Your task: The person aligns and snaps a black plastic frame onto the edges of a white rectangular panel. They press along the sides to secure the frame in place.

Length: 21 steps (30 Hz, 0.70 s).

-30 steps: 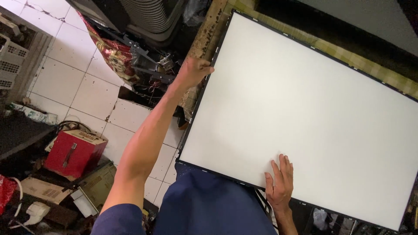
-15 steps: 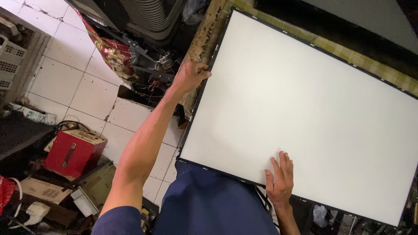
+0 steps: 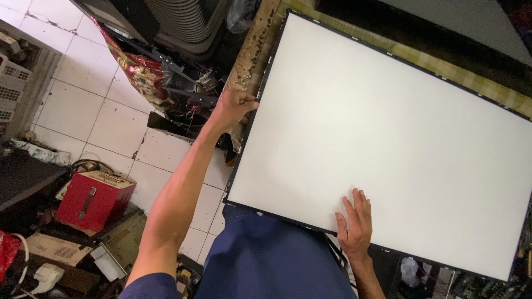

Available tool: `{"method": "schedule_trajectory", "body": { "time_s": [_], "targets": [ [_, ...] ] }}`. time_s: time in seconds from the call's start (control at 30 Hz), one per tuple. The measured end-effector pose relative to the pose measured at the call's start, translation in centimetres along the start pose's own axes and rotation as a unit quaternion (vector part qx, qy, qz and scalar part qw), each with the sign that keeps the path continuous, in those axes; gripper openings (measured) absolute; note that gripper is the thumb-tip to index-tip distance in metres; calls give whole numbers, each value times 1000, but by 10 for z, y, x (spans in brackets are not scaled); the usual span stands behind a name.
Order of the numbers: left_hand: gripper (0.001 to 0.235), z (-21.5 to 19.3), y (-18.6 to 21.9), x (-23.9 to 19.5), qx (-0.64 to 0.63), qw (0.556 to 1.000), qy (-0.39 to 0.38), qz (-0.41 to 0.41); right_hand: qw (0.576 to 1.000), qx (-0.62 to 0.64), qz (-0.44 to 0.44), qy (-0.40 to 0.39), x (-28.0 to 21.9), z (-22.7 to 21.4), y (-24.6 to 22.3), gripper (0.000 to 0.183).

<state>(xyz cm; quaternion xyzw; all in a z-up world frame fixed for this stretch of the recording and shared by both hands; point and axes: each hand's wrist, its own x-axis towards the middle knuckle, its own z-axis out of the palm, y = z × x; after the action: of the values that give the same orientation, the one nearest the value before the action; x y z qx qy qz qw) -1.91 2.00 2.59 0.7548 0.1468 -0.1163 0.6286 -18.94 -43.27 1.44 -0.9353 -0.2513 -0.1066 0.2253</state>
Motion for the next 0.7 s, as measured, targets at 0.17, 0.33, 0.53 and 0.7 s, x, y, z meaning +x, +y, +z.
{"method": "schedule_trajectory", "body": {
  "time_s": [0.17, 0.33, 0.53, 0.7],
  "targets": [
    [23, -3, 7, -18, 33, 999, -25, -23, 1000, 6, 2, 28, 2, 1, -2, 40],
    [27, 4, -14, -18, 54, 998, 2, 21, 999, 15, 2, 39, -3, -3, -4, 40],
    [44, 5, 0, -63, 11, 990, -52, -132, 998, 14, 3, 61, 0, -3, -6, 38],
    [42, 20, -110, -32, 68, 997, 19, -16, 997, 10, 42, 61, -7, 4, 2, 43]
  ]
}}
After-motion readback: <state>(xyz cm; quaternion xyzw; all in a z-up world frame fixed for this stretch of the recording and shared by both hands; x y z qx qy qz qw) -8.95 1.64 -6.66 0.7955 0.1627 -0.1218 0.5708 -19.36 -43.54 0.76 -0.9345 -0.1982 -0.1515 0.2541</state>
